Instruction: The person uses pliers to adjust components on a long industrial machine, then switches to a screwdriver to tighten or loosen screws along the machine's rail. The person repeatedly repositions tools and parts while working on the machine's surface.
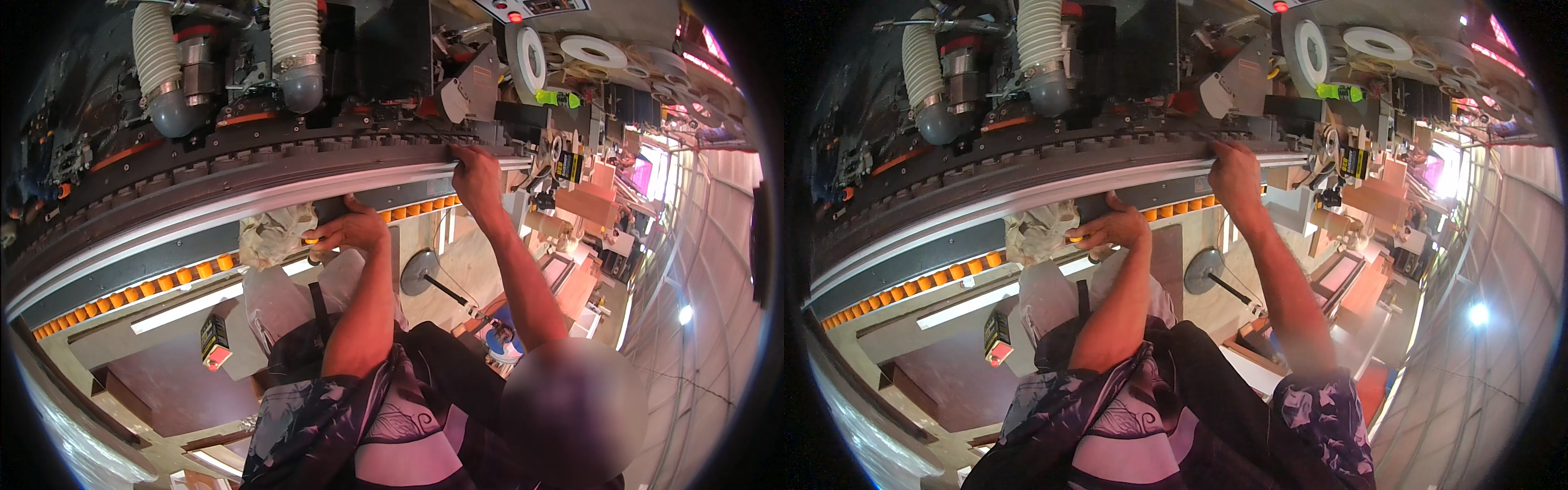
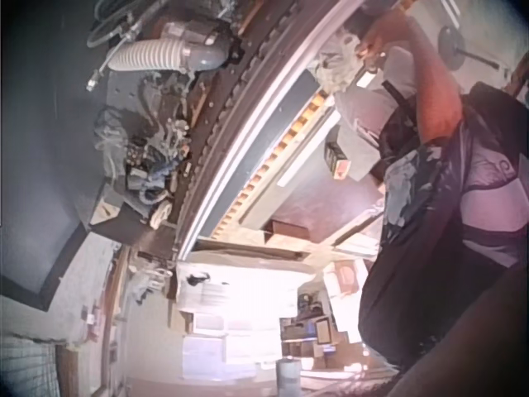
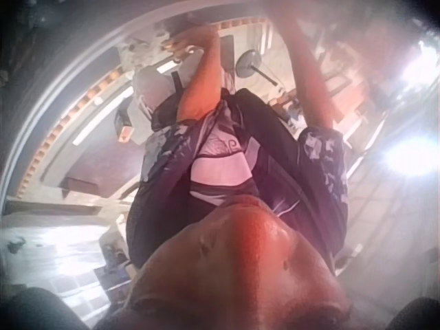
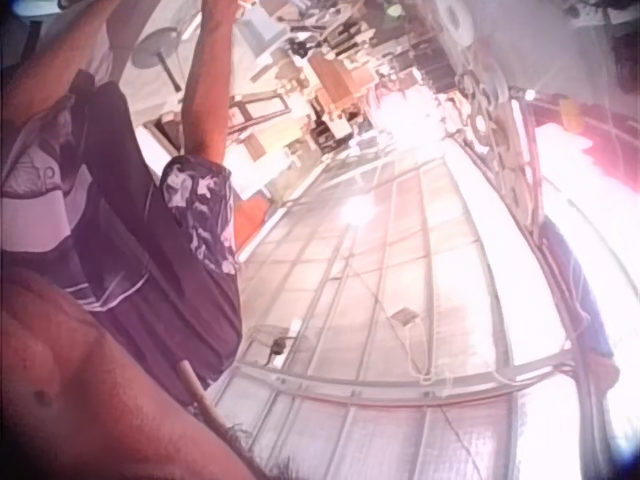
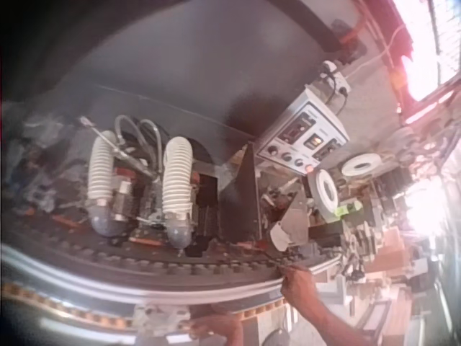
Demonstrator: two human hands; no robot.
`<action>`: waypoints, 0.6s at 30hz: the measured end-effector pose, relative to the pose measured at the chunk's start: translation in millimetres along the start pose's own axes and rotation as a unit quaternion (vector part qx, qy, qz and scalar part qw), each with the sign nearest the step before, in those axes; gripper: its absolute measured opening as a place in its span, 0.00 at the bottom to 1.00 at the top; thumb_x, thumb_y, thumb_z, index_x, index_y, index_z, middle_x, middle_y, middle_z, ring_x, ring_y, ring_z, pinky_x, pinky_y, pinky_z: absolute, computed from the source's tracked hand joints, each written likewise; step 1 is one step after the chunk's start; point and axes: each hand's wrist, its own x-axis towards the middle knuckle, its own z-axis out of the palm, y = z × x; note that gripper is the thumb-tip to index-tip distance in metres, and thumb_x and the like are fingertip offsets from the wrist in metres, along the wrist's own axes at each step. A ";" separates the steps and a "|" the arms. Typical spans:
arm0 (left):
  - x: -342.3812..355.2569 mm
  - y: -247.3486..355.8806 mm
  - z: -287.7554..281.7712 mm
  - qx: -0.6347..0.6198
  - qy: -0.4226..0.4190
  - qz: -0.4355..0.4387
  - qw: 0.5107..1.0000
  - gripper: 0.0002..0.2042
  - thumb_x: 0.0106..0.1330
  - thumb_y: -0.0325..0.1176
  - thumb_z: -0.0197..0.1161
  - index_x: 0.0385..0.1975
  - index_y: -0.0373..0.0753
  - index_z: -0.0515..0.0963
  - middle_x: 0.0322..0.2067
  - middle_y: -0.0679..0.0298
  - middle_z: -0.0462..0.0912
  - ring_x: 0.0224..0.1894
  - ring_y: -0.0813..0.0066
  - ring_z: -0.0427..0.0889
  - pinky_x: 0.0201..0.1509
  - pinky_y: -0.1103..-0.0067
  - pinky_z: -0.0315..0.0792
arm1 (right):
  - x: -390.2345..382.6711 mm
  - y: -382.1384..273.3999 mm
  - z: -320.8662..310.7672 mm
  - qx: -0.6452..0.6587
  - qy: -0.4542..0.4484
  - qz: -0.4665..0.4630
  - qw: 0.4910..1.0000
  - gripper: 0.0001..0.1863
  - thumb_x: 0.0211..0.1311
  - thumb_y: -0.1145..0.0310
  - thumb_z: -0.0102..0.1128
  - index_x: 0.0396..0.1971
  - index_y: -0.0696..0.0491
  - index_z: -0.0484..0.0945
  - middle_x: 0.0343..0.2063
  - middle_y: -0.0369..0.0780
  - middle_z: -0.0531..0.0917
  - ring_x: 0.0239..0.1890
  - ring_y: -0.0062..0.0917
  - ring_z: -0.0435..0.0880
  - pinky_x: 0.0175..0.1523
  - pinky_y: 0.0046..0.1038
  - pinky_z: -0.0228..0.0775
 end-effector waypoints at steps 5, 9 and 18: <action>1.0 -6.3 2.7 0.052 0.015 0.033 0.998 0.68 0.69 0.64 0.65 0.73 0.16 0.18 0.68 0.18 0.34 0.66 0.20 0.59 0.70 0.51 0.68 | 14.1 -21.2 -6.8 -0.018 -0.012 -0.006 1.000 0.17 0.52 0.79 0.60 0.42 0.56 0.90 0.33 0.52 0.86 0.38 0.51 0.88 0.48 0.46 0.80; 0.5 -4.5 4.9 0.027 0.013 0.017 0.999 0.67 0.70 0.63 0.65 0.72 0.16 0.17 0.69 0.19 0.33 0.67 0.19 0.57 0.71 0.51 0.67 | 23.5 -29.8 -2.1 -0.026 -0.047 0.070 0.996 0.19 0.49 0.79 0.60 0.41 0.56 0.91 0.33 0.55 0.87 0.39 0.53 0.88 0.48 0.47 0.80; 3.3 1.2 3.5 0.016 -0.004 -0.025 1.000 0.66 0.70 0.59 0.66 0.73 0.16 0.17 0.70 0.21 0.31 0.67 0.20 0.58 0.68 0.50 0.71 | 39.2 -60.3 -2.8 -0.017 -0.067 0.159 0.985 0.15 0.49 0.77 0.62 0.38 0.58 0.90 0.31 0.57 0.88 0.40 0.55 0.89 0.50 0.47 0.82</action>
